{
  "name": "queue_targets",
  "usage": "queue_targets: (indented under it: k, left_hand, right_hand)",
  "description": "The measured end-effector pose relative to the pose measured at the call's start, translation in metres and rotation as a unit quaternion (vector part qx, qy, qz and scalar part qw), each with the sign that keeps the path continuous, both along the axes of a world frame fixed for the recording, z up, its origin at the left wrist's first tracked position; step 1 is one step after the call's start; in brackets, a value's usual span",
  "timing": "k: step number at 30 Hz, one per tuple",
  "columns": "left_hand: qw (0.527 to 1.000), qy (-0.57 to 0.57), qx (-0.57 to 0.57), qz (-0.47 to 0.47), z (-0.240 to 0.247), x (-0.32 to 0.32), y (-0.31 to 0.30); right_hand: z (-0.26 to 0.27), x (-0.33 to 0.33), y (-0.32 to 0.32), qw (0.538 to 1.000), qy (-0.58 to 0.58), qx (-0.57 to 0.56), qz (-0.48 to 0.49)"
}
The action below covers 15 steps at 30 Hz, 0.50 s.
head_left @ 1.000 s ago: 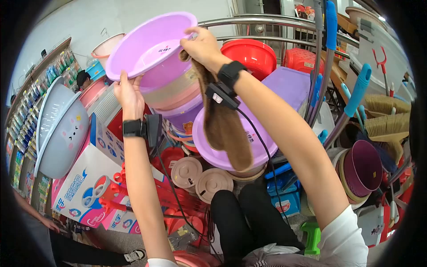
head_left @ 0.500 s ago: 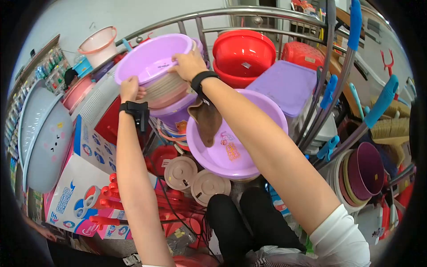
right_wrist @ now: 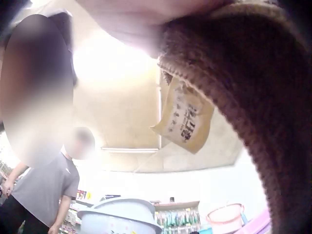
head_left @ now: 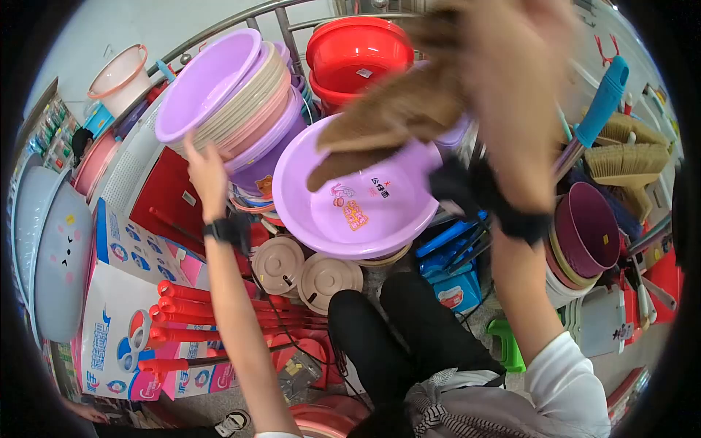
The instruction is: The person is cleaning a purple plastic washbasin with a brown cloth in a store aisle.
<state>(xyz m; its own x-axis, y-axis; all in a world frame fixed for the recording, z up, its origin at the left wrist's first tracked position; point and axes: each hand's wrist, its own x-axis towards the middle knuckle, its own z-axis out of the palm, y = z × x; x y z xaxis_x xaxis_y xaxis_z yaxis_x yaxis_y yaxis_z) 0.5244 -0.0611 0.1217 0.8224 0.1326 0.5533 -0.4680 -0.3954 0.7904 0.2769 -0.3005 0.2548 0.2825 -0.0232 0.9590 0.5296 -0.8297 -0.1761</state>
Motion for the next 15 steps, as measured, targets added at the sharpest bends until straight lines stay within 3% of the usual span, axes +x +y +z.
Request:
queue_targets:
  k: [2, 4, 5, 6, 7, 9, 11, 13, 15]
  left_hand:
    - [0.997, 0.047, 0.035, -0.059, -0.024, -0.046, -0.006]
    - [0.979, 0.027, 0.201, -0.030, -0.060, -0.075, -0.009]
    - [0.971, 0.127, 0.190, -0.064, -0.061, -0.099, -0.016]
    - [0.951, 0.111, 0.285, -0.049, -0.095, -0.088, -0.010]
    - [0.953, 0.144, 0.264, -0.048, -0.087, -0.115, -0.020]
    - [0.969, 0.132, 0.204, -0.048, -0.099, -0.117, -0.027]
    - [0.972, 0.126, 0.200, -0.018, -0.104, -0.113, -0.031]
    - [0.973, 0.113, 0.203, 0.006, -0.107, -0.107, -0.034]
    - [0.979, 0.111, 0.172, 0.011, -0.112, -0.102, -0.036]
  right_hand:
    - [-0.011, -0.057, -0.017, 0.987, -0.069, -0.042, -0.140]
    - [-0.035, -0.106, -0.030, 0.921, -0.126, -0.125, -0.347]
    - [-0.046, -0.123, -0.034, 0.900, -0.142, -0.120, -0.394]
    - [-0.061, -0.137, -0.028, 0.969, -0.102, 0.114, -0.192]
    - [-0.077, -0.144, -0.024, 0.940, -0.049, 0.337, 0.027]
    - [-0.098, -0.147, -0.024, 0.952, 0.133, 0.268, -0.068]
    - [-0.132, -0.126, -0.032, 0.916, 0.261, 0.304, -0.032]
    - [-0.175, -0.101, -0.042, 0.838, 0.323, 0.438, 0.041]
    - [-0.213, -0.078, -0.052, 0.819, 0.346, 0.457, 0.028]
